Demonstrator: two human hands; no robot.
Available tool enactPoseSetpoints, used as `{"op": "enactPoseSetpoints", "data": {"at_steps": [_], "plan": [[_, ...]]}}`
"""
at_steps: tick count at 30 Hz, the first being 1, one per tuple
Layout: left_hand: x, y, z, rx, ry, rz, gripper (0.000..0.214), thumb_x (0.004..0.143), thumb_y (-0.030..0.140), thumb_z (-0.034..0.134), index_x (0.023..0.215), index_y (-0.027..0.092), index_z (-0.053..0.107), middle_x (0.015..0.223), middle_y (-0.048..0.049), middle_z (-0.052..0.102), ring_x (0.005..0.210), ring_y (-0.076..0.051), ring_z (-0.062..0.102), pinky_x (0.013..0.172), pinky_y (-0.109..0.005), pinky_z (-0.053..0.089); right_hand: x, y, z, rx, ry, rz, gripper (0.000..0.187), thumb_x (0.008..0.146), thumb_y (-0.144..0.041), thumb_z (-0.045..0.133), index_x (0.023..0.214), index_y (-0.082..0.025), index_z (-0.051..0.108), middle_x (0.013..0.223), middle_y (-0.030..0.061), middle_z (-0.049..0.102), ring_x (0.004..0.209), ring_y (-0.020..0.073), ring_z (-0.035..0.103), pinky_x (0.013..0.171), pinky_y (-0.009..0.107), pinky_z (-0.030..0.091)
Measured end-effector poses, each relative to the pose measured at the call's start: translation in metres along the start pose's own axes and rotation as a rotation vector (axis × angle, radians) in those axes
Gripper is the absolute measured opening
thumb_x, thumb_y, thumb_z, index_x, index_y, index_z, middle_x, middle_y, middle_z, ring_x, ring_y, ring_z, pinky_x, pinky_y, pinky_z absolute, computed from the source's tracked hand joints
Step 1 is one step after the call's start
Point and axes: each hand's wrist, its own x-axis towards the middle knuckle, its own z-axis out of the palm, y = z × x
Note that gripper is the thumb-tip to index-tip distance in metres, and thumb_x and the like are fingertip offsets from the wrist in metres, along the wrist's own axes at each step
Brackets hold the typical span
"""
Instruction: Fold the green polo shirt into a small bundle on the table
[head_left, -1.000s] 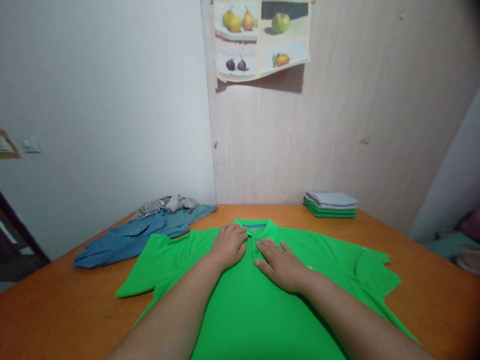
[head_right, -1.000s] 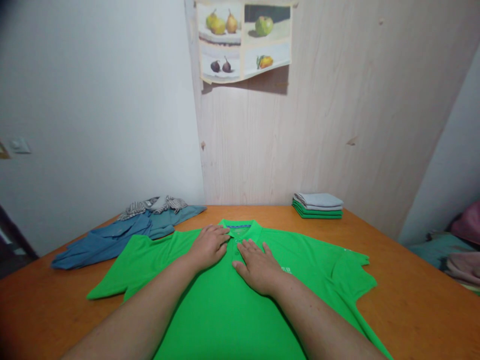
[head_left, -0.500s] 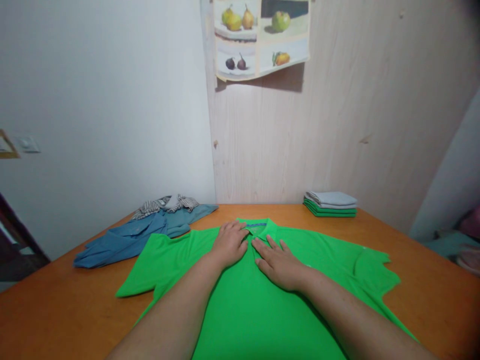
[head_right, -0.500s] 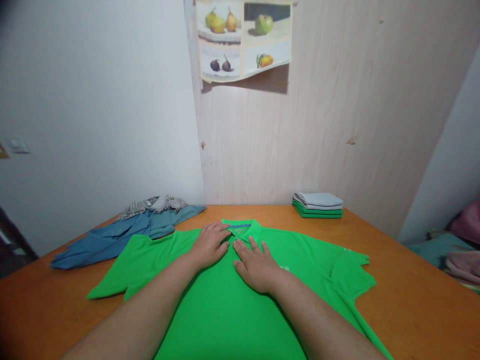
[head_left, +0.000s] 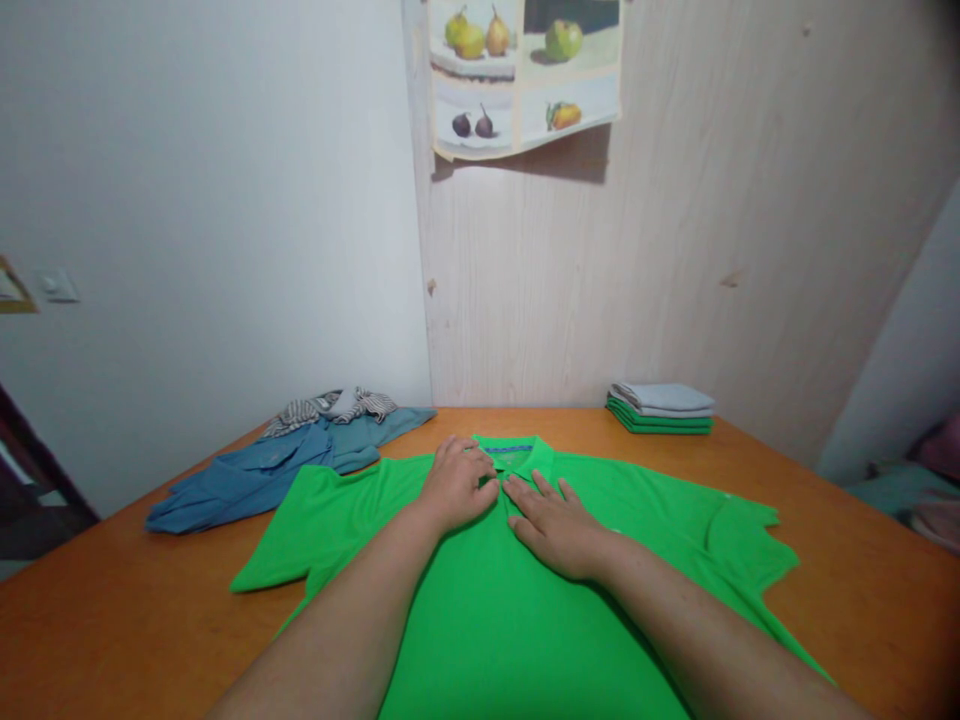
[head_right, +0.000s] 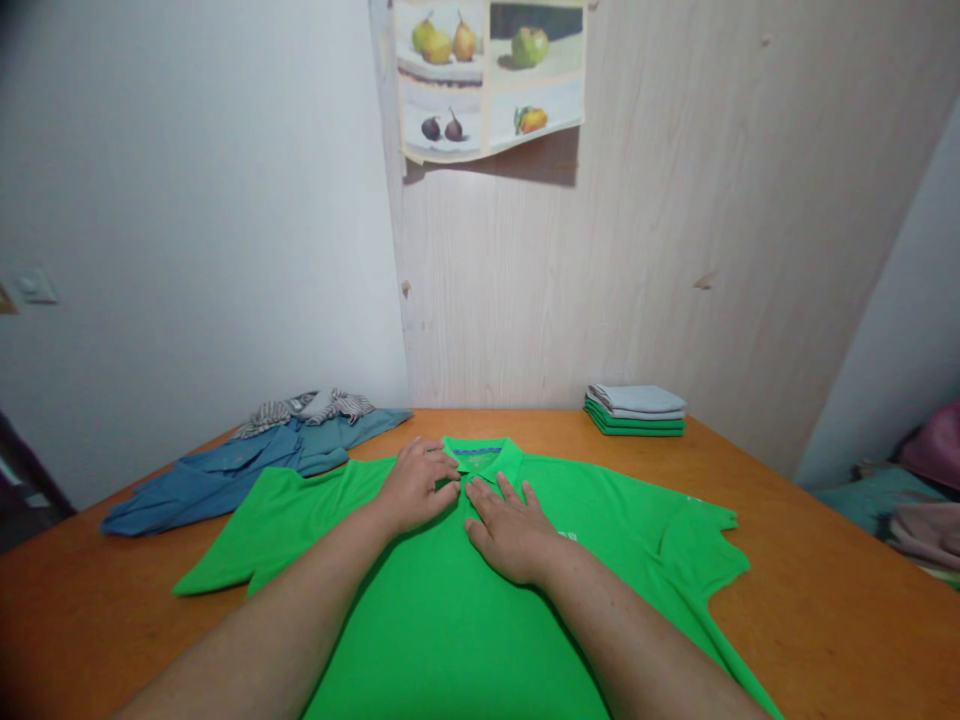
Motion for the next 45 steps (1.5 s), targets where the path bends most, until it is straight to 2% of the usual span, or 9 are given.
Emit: {"op": "enactPoseSetpoints", "data": {"at_steps": [3, 6, 12, 29, 35, 45], "plan": [[0.000, 0.002, -0.001, 0.002, -0.005, 0.016, 0.018, 0.087, 0.030, 0.061, 0.089, 0.028, 0.078, 0.110, -0.0022, 0.073, 0.119, -0.029, 0.053, 0.114, -0.055, 0.026, 0.001, 0.000, 0.000, -0.003, 0.005, -0.004, 0.069, 0.099, -0.058, 0.021, 0.160, -0.026, 0.014, 0.166, -0.0023, 0.011, 0.153, 0.0340, 0.003, 0.119, 0.065, 0.001], [-0.001, 0.003, 0.000, 0.014, 0.001, 0.021, 0.022, 0.087, 0.030, 0.061, 0.101, 0.030, 0.078, 0.120, -0.0035, 0.069, 0.122, -0.029, 0.050, 0.114, -0.053, 0.028, 0.001, 0.001, 0.001, -0.006, 0.003, -0.004, 0.069, 0.099, -0.058, 0.020, 0.160, -0.026, 0.014, 0.166, -0.0024, 0.012, 0.153, 0.0339, 0.003, 0.119, 0.065, 0.002], [-0.003, 0.001, 0.007, 0.063, -0.057, 0.012, 0.032, 0.086, 0.028, 0.060, 0.113, 0.035, 0.075, 0.138, -0.0027, 0.060, 0.137, -0.034, 0.039, 0.116, -0.058, 0.022, -0.001, 0.000, -0.001, -0.009, -0.002, -0.008, 0.069, 0.099, -0.058, 0.019, 0.160, -0.026, 0.012, 0.166, -0.0024, 0.011, 0.153, 0.0335, 0.002, 0.119, 0.065, 0.002], [-0.002, 0.005, 0.006, 0.088, -0.153, -0.008, 0.035, 0.088, 0.025, 0.054, 0.115, 0.033, 0.074, 0.142, -0.0022, 0.057, 0.141, -0.035, 0.034, 0.117, -0.060, 0.021, -0.002, -0.003, -0.002, 0.000, -0.002, -0.003, 0.069, 0.099, -0.058, 0.020, 0.160, -0.028, 0.012, 0.166, -0.0024, 0.011, 0.153, 0.0332, 0.003, 0.120, 0.063, 0.001], [-0.002, 0.010, 0.003, 0.066, -0.162, 0.034, 0.031, 0.087, 0.024, 0.054, 0.110, 0.029, 0.075, 0.139, -0.0024, 0.060, 0.136, -0.034, 0.039, 0.116, -0.059, 0.024, -0.002, -0.003, 0.000, 0.000, 0.024, -0.006, 0.068, 0.100, -0.058, 0.022, 0.160, -0.027, 0.016, 0.166, -0.0012, 0.013, 0.153, 0.0326, 0.005, 0.120, 0.063, 0.002], [0.000, 0.014, -0.002, 0.069, -0.188, 0.096, 0.026, 0.091, 0.025, 0.052, 0.104, 0.025, 0.074, 0.110, -0.0071, 0.068, 0.111, -0.028, 0.051, 0.104, -0.048, 0.037, -0.002, -0.002, 0.001, 0.000, 0.033, -0.004, 0.068, 0.100, -0.058, 0.023, 0.160, -0.026, 0.016, 0.166, 0.0000, 0.014, 0.153, 0.0326, 0.006, 0.120, 0.063, 0.003]]}}
